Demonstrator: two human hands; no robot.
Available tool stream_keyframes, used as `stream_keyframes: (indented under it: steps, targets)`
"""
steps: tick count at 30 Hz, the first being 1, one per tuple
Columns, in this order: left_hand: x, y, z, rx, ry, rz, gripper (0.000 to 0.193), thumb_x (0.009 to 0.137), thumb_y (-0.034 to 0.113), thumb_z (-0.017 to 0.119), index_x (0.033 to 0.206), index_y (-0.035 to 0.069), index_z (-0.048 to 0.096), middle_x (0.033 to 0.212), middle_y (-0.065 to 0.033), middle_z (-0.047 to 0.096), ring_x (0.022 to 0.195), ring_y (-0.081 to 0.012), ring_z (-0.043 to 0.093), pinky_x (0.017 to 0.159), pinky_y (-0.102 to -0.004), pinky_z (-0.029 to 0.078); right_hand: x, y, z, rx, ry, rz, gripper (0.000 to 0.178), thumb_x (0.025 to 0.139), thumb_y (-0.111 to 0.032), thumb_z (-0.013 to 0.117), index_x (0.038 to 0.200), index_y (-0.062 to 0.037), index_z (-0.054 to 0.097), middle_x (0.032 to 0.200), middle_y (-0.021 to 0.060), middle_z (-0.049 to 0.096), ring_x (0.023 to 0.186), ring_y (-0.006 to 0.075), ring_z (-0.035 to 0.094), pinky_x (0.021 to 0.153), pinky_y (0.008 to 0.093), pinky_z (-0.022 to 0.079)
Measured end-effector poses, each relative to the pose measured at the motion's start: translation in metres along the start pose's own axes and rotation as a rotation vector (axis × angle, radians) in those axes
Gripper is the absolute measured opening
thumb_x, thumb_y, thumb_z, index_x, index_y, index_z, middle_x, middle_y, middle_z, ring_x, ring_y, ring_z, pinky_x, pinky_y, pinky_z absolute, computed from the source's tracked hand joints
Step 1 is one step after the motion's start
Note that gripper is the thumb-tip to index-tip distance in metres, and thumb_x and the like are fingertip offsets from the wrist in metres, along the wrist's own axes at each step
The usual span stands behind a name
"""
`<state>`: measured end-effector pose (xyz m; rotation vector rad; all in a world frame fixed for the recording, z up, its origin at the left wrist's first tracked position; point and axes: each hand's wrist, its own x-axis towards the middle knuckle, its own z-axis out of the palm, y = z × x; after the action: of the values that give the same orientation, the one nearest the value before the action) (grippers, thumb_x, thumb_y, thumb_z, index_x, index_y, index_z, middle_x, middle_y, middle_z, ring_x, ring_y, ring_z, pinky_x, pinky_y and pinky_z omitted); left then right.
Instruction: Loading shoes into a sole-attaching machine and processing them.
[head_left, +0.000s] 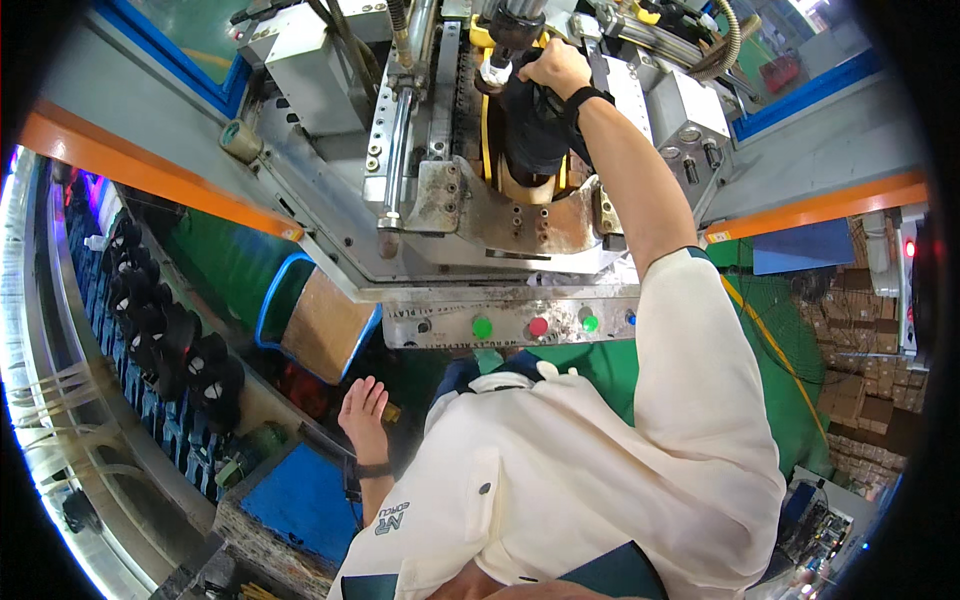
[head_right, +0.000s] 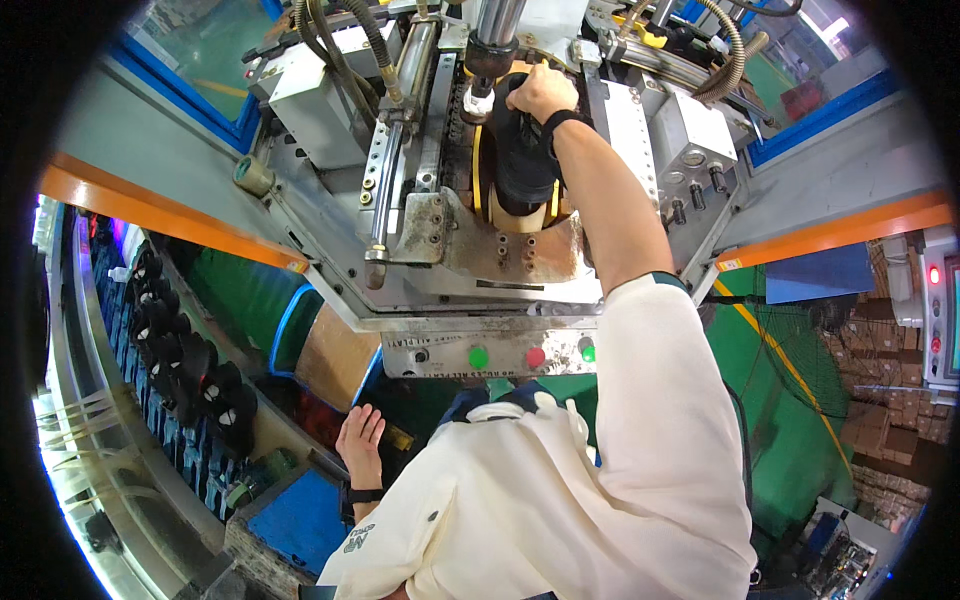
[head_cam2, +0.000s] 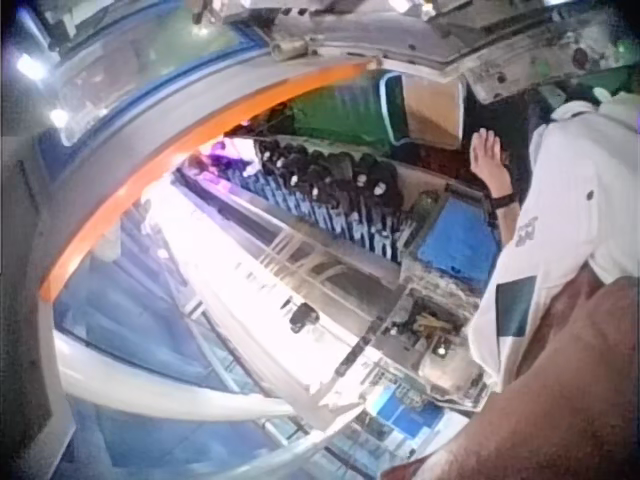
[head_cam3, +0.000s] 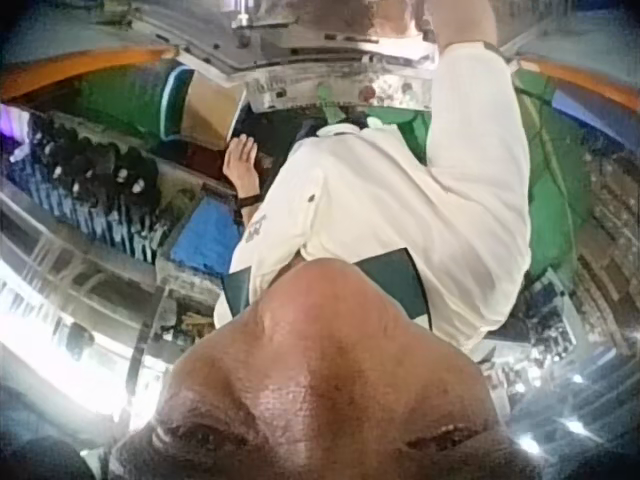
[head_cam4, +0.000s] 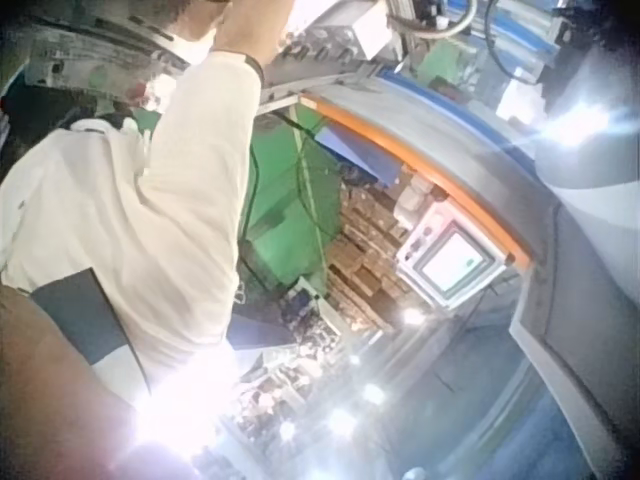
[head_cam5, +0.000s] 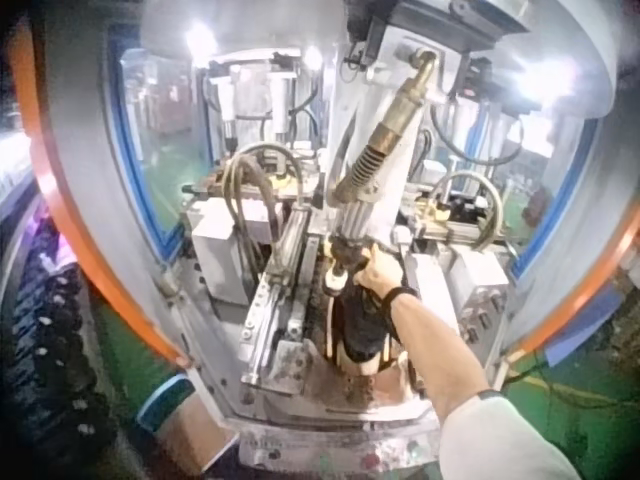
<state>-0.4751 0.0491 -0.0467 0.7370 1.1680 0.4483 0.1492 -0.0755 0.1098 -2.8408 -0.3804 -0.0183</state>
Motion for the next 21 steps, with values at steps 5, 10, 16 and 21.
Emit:
stream_keyframes:
  steps: [5,10,16,21]
  targets:
    - [-0.023,-0.019,0.014,-0.045,-0.014,0.012,0.028,0.099,0.02,0.065,0.119,0.001,0.062,0.115,-0.0142,0.07,0.101,-0.0264,0.07,0.09,-0.0391,0.058,0.007,0.002,0.012,-0.023,-0.043,0.082,0.062,0.065,-0.037,0.087,0.117,-0.0088,0.071,0.12,0.0147,0.071,0.113,0.0302,0.068,0.094,0.039,0.056]
    - [-0.045,-0.039,0.009,-0.097,0.12,-0.026,0.03,0.098,0.019,0.066,0.119,-0.002,0.059,0.111,-0.0147,0.069,0.099,-0.0267,0.07,0.089,-0.0377,0.058,0.021,0.012,0.022,0.008,-0.07,0.109,0.06,0.064,-0.034,0.086,0.117,-0.0087,0.071,0.119,0.0148,0.072,0.113,0.0307,0.068,0.094,0.04,0.056]
    - [-0.038,-0.06,0.018,-0.04,0.131,-0.074,0.031,0.098,0.021,0.066,0.118,-0.002,0.06,0.111,-0.0147,0.07,0.099,-0.0263,0.07,0.088,-0.0367,0.057,0.015,-0.005,0.024,0.034,0.012,0.002,0.046,0.07,-0.027,0.079,0.111,-0.0072,0.073,0.113,0.016,0.073,0.108,0.0301,0.071,0.089,0.0407,0.058]
    - [-0.036,-0.069,0.024,-0.014,0.086,-0.052,0.028,0.099,0.022,0.065,0.118,0.001,0.063,0.11,-0.013,0.072,0.098,-0.0253,0.071,0.087,-0.0372,0.059,0.016,0.006,0.055,0.017,0.151,0.001,0.04,0.07,-0.029,0.079,0.103,-0.0078,0.076,0.107,0.0135,0.075,0.103,0.0291,0.073,0.087,0.0387,0.058]
